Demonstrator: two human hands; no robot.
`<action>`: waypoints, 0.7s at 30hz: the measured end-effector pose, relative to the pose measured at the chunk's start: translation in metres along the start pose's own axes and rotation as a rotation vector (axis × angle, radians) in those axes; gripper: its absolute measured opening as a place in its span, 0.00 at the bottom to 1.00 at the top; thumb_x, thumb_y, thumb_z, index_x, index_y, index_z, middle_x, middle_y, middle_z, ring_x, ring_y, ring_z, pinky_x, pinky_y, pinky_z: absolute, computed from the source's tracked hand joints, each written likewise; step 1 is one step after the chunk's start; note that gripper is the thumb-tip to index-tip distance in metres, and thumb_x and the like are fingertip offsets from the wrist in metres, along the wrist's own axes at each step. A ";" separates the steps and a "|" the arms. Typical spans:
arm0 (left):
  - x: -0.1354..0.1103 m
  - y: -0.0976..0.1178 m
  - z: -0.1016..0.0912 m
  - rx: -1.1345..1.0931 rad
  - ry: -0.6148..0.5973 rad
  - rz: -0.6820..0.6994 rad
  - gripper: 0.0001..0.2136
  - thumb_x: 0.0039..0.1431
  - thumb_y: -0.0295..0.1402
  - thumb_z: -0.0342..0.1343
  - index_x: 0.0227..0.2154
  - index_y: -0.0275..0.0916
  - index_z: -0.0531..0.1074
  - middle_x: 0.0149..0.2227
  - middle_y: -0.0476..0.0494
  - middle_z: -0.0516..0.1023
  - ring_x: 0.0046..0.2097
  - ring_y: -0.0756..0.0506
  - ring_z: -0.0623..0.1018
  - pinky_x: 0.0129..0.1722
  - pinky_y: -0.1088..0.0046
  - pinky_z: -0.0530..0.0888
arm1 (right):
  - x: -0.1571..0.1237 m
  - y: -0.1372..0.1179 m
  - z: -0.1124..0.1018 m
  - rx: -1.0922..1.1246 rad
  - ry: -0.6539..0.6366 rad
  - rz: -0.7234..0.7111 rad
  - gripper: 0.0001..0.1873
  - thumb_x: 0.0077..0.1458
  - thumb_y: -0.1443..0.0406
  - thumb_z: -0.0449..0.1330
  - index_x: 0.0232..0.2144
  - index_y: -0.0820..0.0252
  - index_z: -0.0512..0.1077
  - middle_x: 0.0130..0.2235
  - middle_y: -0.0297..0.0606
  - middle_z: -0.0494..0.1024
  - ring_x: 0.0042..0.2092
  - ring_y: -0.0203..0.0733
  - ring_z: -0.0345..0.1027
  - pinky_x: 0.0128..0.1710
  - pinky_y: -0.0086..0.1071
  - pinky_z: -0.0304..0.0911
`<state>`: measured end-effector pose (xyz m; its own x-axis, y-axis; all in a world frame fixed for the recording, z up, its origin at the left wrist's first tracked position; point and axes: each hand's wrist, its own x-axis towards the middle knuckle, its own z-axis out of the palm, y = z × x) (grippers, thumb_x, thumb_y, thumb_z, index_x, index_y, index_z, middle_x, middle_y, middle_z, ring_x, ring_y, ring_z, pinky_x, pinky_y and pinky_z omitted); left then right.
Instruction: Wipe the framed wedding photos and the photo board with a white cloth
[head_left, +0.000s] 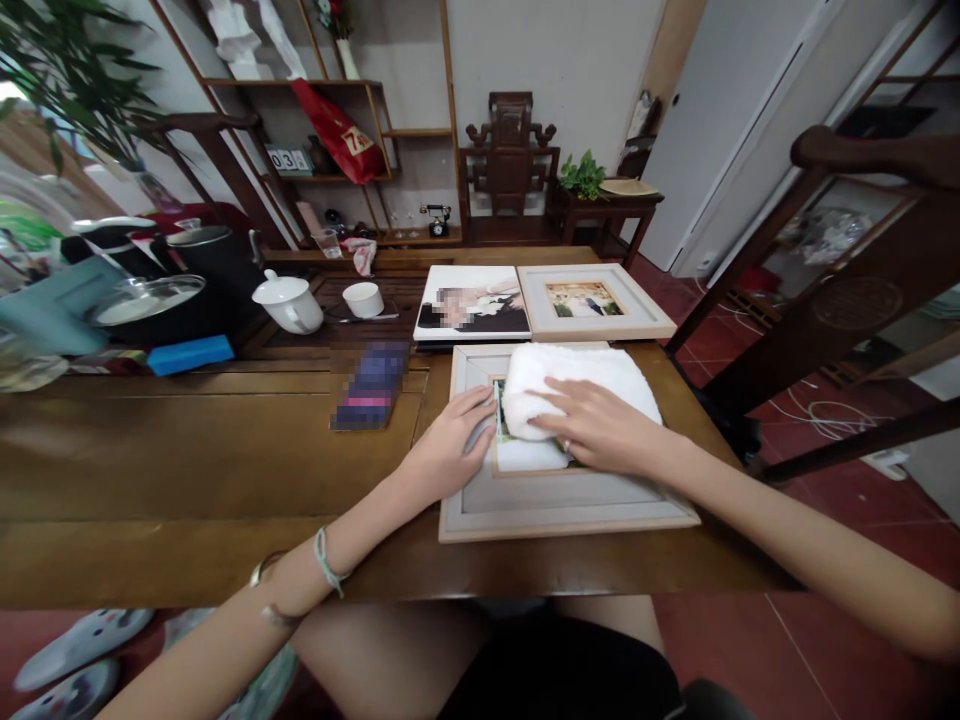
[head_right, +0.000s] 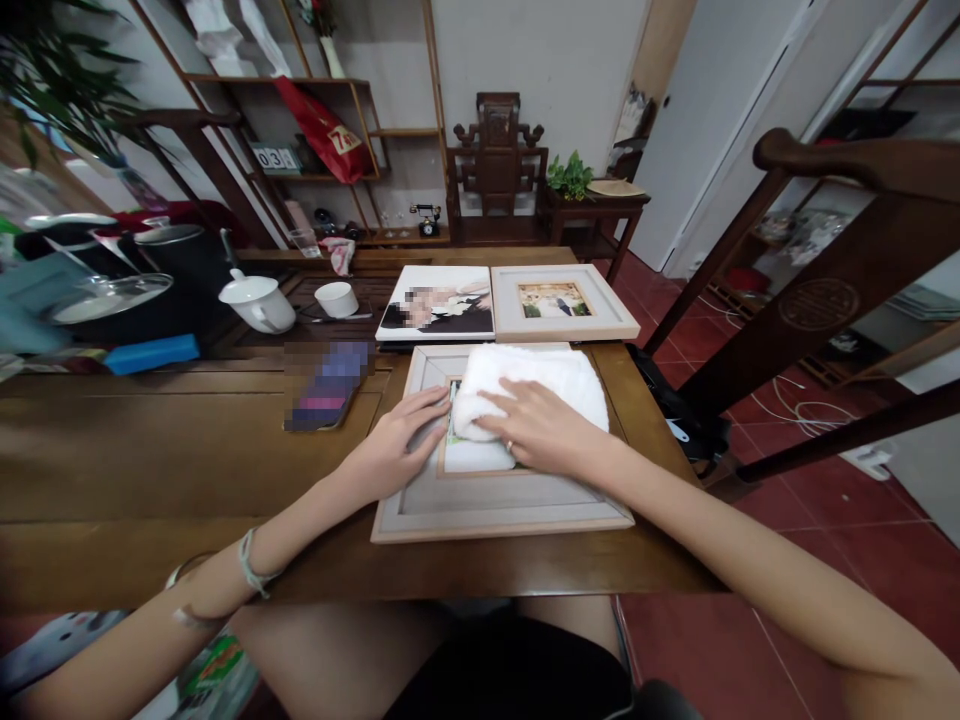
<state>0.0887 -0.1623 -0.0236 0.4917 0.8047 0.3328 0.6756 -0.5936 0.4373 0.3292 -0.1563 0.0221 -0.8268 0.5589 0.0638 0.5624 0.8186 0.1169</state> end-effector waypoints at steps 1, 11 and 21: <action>0.000 0.000 0.001 -0.002 0.005 0.005 0.18 0.65 0.33 0.46 0.51 0.29 0.72 0.58 0.30 0.69 0.62 0.39 0.67 0.63 0.56 0.64 | -0.005 -0.012 -0.006 0.020 -0.034 -0.021 0.25 0.51 0.74 0.55 0.52 0.59 0.69 0.61 0.50 0.64 0.60 0.62 0.58 0.49 0.51 0.63; -0.001 0.002 -0.001 0.009 -0.006 -0.002 0.17 0.66 0.32 0.44 0.50 0.31 0.71 0.59 0.33 0.69 0.63 0.40 0.65 0.63 0.57 0.63 | -0.037 -0.101 -0.036 0.145 -0.006 -0.118 0.16 0.53 0.64 0.60 0.46 0.54 0.71 0.59 0.49 0.66 0.57 0.63 0.62 0.45 0.49 0.66; -0.001 0.002 -0.002 0.008 -0.010 0.001 0.17 0.66 0.32 0.44 0.50 0.28 0.72 0.58 0.31 0.69 0.63 0.40 0.66 0.63 0.58 0.63 | 0.000 -0.098 -0.013 -0.227 -0.088 0.253 0.17 0.56 0.70 0.57 0.49 0.58 0.72 0.56 0.57 0.69 0.54 0.65 0.67 0.42 0.49 0.68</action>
<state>0.0883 -0.1639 -0.0214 0.4981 0.8040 0.3248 0.6794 -0.5946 0.4301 0.2736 -0.2381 0.0240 -0.6516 0.7578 0.0346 0.7241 0.6076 0.3264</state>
